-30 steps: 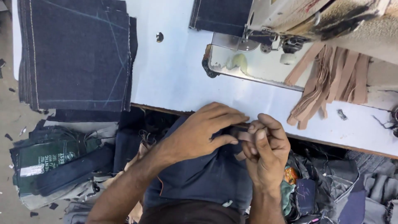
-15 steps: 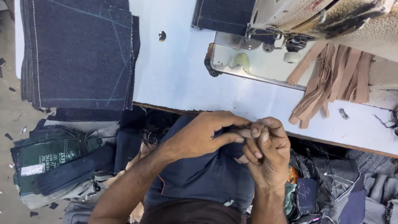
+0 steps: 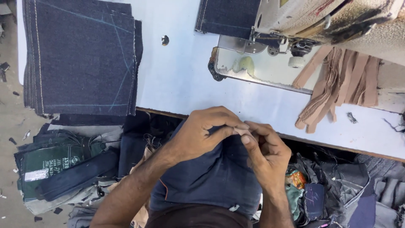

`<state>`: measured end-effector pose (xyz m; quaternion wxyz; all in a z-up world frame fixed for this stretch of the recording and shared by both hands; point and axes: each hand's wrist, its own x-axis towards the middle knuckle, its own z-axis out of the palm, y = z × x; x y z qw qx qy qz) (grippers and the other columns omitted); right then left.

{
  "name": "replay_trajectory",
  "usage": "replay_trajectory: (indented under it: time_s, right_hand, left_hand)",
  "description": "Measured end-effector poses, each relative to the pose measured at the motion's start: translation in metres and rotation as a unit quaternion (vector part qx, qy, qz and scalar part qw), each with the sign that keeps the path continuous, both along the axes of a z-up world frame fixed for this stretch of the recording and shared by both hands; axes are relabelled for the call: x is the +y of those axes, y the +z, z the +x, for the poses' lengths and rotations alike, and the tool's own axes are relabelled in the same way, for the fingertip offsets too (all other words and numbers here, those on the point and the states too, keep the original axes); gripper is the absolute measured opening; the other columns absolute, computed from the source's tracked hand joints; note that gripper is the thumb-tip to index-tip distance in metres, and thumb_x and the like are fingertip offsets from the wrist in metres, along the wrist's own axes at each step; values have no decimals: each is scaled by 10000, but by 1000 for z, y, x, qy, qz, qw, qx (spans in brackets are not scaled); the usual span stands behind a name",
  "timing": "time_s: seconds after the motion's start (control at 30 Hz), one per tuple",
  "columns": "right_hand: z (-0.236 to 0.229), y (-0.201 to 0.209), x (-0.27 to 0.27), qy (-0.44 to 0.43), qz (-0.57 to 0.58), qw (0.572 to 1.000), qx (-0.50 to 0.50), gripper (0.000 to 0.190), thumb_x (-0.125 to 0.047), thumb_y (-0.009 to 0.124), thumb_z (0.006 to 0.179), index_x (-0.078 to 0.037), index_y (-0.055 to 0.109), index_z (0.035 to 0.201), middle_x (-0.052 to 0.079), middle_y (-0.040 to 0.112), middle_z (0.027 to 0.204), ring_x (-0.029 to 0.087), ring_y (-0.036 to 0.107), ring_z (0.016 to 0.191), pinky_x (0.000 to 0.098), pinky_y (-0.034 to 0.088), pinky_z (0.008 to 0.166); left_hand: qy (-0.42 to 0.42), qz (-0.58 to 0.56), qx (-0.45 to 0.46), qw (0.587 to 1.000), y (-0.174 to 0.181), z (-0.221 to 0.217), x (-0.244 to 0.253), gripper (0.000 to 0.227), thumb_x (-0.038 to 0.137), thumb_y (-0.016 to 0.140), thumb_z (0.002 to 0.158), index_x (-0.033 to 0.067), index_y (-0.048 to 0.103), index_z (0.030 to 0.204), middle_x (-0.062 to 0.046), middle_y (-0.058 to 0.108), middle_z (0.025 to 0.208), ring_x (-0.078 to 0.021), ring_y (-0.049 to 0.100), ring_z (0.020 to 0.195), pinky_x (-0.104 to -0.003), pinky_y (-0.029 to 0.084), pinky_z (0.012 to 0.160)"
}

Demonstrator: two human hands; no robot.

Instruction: Stitch pockets onto denim fabric pieces using an industrial sewing machine.

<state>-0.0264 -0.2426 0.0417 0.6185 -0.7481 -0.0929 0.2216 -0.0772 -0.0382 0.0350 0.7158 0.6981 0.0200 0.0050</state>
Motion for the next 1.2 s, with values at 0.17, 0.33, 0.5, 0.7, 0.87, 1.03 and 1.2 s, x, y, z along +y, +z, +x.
replay_trajectory:
  time_s: [0.17,0.33,0.5,0.7,0.87,1.03,1.2]
  right_hand:
    - [-1,-5,-2,-50,11,998,28,169,-77,758,946,16,731,1084,13,698,860,7,563,637,179,478,464]
    - [-1,-5,0,-60,11,998,31,144,-69,762,945,4,737,1067,18,687,835,4,542,604,174,444,459]
    - [-2,-11,2,-55,33,998,10,131,-38,767,942,11,730,1058,32,703,917,-2,523,615,159,399,481]
    - [-1,-12,4,-57,15,998,-14,115,-1,758,929,16,722,1036,67,726,965,14,552,640,169,437,491]
    - [-3,-16,3,-42,20,998,-42,134,21,757,935,21,714,1062,100,742,1000,42,613,686,180,492,558]
    - [-3,-18,4,-27,51,997,-57,125,58,721,958,27,683,1073,121,742,1056,62,660,791,201,561,667]
    - [0,-24,1,-34,52,996,-71,100,72,708,972,34,678,1060,133,736,1073,65,629,802,203,534,682]
  left_hand:
    - [20,-96,31,995,3,-3,0,275,149,671,1029,71,697,1291,-75,769,1152,-160,750,1103,-304,630,959]
    - [20,-134,55,989,-1,-8,1,334,143,703,1001,58,672,1322,-92,776,1158,-162,753,1090,-295,634,945]
    - [37,-89,52,994,-1,-5,5,215,138,712,1006,51,745,1200,-81,801,1095,-161,778,1023,-284,646,873]
    - [50,-23,1,998,0,-4,5,168,118,721,997,44,743,1146,-79,792,1066,-152,773,1006,-276,635,871]
    - [58,-124,59,989,-3,-3,0,150,106,679,1013,32,714,1139,-70,782,1044,-132,764,981,-265,653,841]
    - [73,-145,27,986,-12,-2,-5,160,92,658,1052,30,696,1195,-69,761,1070,-126,747,1001,-269,650,862]
    - [55,-106,20,993,-1,3,-1,231,81,662,1046,17,702,1265,-87,756,1104,-138,740,1026,-275,637,878]
